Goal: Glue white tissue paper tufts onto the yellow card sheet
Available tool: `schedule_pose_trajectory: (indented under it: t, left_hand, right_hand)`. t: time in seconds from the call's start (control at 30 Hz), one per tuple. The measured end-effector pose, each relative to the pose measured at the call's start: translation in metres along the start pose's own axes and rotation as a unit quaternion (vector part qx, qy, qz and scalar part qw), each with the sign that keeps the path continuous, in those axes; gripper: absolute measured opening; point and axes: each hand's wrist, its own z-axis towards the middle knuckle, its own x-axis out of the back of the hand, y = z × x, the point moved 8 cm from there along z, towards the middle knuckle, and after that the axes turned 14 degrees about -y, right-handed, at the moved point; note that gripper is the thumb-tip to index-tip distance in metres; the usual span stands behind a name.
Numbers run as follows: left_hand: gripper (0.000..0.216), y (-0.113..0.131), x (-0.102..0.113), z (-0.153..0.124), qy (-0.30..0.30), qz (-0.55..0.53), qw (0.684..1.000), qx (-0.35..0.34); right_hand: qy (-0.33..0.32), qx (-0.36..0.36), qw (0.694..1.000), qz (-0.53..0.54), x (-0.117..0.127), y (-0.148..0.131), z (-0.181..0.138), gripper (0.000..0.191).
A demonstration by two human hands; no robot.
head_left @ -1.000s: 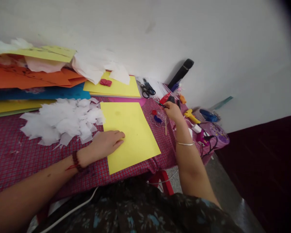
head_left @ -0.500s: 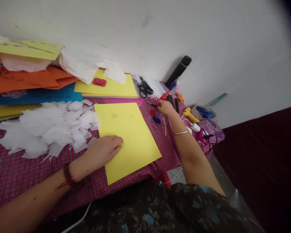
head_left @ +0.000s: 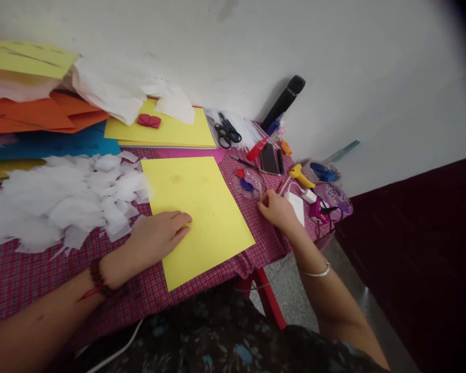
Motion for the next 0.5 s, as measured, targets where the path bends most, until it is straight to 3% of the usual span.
schedule_pose_trajectory:
  t: [0.27,0.5]
  left_hand:
    - [0.023,0.004,0.005,-0.002,0.019,0.005,1.0,-0.008]
    - [0.023,0.003,0.004,-0.002,0.03,-0.006,0.999,-0.014]
  right_hand:
    - [0.002,-0.022,0.999,0.034,-0.007,0.001,0.011,0.014]
    - [-0.07,0.023,0.997,0.006,-0.018,-0.007,-0.014,0.009]
